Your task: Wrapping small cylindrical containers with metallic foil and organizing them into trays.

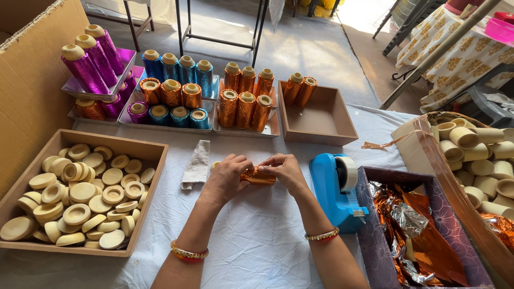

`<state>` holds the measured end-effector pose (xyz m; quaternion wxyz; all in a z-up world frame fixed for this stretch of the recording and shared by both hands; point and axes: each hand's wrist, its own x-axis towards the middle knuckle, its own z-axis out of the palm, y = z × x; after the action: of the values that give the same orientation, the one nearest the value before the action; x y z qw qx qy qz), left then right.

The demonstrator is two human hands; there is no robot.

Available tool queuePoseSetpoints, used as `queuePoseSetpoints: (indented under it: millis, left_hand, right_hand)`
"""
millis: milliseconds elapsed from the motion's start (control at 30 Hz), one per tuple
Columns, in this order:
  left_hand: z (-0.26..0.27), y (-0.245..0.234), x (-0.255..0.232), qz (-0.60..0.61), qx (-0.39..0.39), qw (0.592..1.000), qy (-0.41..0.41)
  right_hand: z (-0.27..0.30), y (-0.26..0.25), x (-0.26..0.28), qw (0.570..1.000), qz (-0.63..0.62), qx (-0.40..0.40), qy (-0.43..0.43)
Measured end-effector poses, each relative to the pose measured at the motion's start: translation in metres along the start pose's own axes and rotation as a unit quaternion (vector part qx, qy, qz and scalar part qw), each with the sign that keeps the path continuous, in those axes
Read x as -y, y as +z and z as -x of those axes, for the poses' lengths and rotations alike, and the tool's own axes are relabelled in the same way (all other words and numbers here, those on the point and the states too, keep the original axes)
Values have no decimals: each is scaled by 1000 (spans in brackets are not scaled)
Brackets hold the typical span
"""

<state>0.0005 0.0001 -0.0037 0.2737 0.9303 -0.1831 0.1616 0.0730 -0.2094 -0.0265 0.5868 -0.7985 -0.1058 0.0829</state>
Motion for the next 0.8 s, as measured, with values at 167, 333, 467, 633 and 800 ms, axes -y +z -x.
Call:
queuePoseSetpoints:
  millis: [167,333,467,633,800]
  left_hand:
    - [0,-1,-2,-3,-1,1000,0]
    - [-1,3,1,-8,-1,1000,1]
    - [0,-2,-2,-5,3,1000,-3]
    - [1,2,1,-2,-3,1000,1]
    - [1,0,0,1,-6,1000,2]
  right_hand:
    - [3,0,3,999,42,-1,-24]
    - [11,1,14,995,86,1,-58]
    - [16,4,18,970,212,-39,-109]
    - [18,13,16,942,282,-82,-163]
    - [29,22,26,926,305,-116,-192]
